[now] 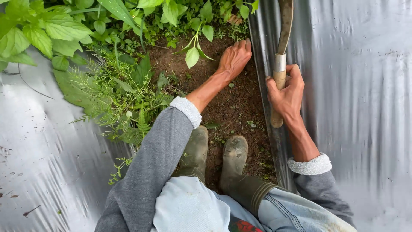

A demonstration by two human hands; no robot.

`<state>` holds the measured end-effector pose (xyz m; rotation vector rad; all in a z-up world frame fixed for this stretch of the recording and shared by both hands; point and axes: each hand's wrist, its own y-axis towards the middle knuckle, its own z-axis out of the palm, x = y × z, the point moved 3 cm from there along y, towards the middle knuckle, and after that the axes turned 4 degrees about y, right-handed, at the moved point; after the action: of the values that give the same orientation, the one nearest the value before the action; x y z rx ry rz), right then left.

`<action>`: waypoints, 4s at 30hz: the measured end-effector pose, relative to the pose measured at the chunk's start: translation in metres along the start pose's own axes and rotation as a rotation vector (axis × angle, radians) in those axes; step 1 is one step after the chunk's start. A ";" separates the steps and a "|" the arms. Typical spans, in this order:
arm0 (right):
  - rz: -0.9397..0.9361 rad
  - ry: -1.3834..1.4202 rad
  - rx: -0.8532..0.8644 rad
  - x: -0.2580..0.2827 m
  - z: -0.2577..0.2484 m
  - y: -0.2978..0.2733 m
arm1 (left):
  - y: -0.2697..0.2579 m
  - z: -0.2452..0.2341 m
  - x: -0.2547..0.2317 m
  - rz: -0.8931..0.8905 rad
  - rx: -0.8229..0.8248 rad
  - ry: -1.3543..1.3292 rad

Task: The person uses a sickle to cut weeds at the base and pulls them out by hand. They gather the removed weeds into a pile on the ground next to the crop row.

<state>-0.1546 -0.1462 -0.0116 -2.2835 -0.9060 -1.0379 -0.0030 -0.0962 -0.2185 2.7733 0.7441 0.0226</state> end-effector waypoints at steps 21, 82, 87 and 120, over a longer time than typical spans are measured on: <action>0.081 0.061 -0.052 -0.020 0.027 -0.022 | -0.011 -0.037 0.021 -0.203 0.131 -0.672; 0.146 0.188 -0.040 -0.028 0.024 -0.023 | -0.003 0.043 0.090 -0.362 -0.057 -1.261; 0.140 0.203 -0.035 -0.025 0.027 -0.021 | -0.025 -0.004 0.078 -0.230 0.008 -0.882; 0.157 0.158 -0.066 -0.032 0.031 -0.022 | -0.021 -0.090 0.116 -0.931 0.019 -1.314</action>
<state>-0.1717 -0.1236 -0.0520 -2.2472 -0.6269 -1.1742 0.0802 0.0011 -0.1439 1.5379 1.3621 -1.6863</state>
